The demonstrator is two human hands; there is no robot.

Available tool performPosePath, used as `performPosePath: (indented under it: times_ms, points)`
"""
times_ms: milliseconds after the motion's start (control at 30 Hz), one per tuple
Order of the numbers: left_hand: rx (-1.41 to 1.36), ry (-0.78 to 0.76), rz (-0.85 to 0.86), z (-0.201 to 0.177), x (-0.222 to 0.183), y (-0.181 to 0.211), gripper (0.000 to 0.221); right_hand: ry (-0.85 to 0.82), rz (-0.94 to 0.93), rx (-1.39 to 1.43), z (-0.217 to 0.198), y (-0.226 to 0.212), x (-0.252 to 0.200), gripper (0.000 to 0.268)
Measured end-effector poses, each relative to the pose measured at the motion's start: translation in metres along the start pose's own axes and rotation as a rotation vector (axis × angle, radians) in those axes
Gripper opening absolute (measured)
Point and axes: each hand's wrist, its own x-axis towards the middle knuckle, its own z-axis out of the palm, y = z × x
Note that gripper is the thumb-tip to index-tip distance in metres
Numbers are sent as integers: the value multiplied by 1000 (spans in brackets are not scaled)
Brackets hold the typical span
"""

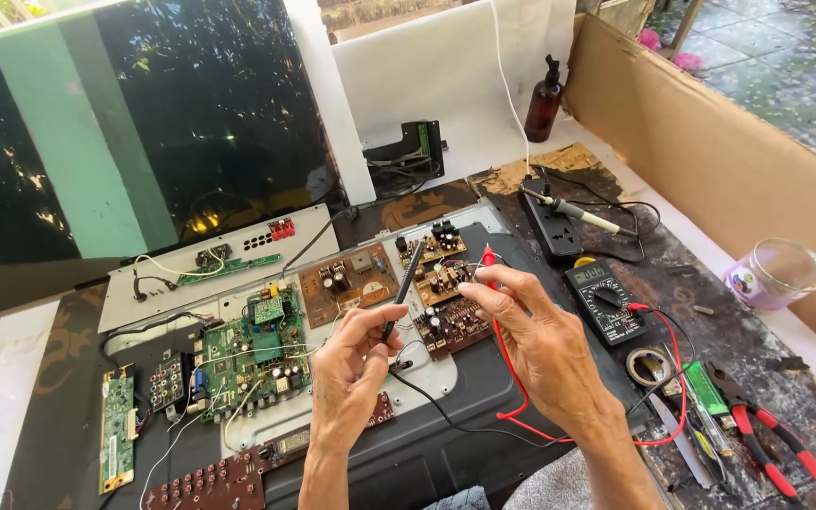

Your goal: Troubleshooting a television circuit board by testing components with a multimeter.

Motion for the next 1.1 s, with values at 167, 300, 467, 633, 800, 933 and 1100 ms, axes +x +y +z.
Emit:
performPosePath:
  times_ms: [167, 300, 467, 633, 800, 933, 1100]
  points:
    - [-125, -127, 50, -6, -6, -2, 56, 100, -27, 164, -12, -14, 6, 33]
    - [-179, -105, 126, -2, -8, 7, 30, 178, -65, 191, -21, -21, 12, 26]
    - [432, 158, 406, 9, -22, 28, 20, 339, -29, 243, -29, -20, 7, 19]
    - [478, 360, 571, 22, -44, 56, 21, 475, 64, 283, -37, -21, -3, 23]
    - [719, 281, 165, 7, -76, 67, 26, 647, 224, 479, -34, -12, -10, 28]
    - [484, 273, 294, 12, -66, 70, 23, 715, 122, 289, -35, -10, -20, 15]
    - [692, 186, 317, 14, -78, 83, 22, 803, 286, 616, -38, 1, -29, 33]
